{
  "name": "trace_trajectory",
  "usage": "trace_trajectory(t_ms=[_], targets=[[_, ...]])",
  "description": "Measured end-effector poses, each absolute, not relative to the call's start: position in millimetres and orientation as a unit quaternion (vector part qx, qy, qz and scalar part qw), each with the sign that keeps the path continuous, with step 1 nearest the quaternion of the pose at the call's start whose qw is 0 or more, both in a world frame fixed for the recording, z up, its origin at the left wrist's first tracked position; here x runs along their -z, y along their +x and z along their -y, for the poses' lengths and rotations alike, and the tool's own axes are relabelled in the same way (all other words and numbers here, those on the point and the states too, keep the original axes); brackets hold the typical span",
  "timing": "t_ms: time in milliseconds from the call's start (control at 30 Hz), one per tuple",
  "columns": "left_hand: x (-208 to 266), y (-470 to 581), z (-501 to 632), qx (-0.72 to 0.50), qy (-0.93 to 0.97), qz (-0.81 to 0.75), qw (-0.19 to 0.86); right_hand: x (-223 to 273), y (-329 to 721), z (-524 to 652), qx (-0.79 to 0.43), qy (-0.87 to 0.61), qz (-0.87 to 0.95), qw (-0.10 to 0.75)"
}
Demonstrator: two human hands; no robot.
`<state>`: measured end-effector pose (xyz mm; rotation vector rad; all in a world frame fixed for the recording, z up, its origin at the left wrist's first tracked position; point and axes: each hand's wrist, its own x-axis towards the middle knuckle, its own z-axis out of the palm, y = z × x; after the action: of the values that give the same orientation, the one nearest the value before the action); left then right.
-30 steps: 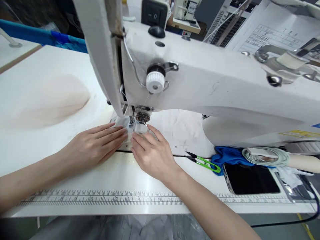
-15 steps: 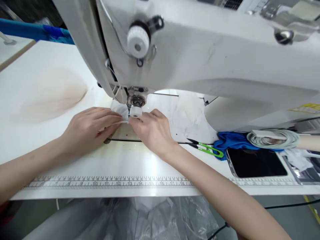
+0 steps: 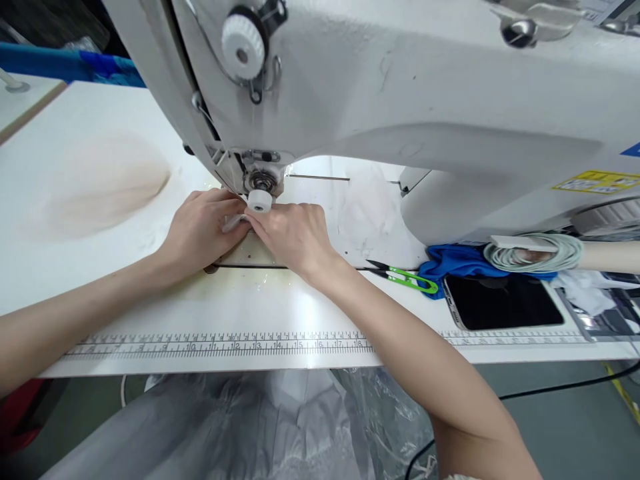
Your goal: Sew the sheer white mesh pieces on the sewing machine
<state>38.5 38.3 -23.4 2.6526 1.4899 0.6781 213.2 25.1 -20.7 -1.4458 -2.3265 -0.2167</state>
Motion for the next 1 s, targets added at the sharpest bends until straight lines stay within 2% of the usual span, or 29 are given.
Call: trace_trajectory(t_ms=[267, 467, 800, 1000], targets=[[23.5, 34.9, -40.5, -0.233, 0.859, -0.456, 0.013, 18.4, 211.1, -24.1, 0.063, -0.533, 0.824, 0.179], [23.1, 30.6, -39.8, -0.233, 0.877, -0.42, -0.026, 20.7, 212.8, -20.7, 0.071, -0.517, 0.827, 0.21], [22.4, 17.0, -13.2, -0.188, 0.915, -0.307, -0.182, 20.8, 221.7, -0.7, 0.146, -0.395, 0.885, 0.199], [20.1, 16.2, 1.7, -0.168, 0.921, -0.283, -0.208, 31.7, 230.9, 3.9, 0.142, -0.315, 0.912, 0.223]])
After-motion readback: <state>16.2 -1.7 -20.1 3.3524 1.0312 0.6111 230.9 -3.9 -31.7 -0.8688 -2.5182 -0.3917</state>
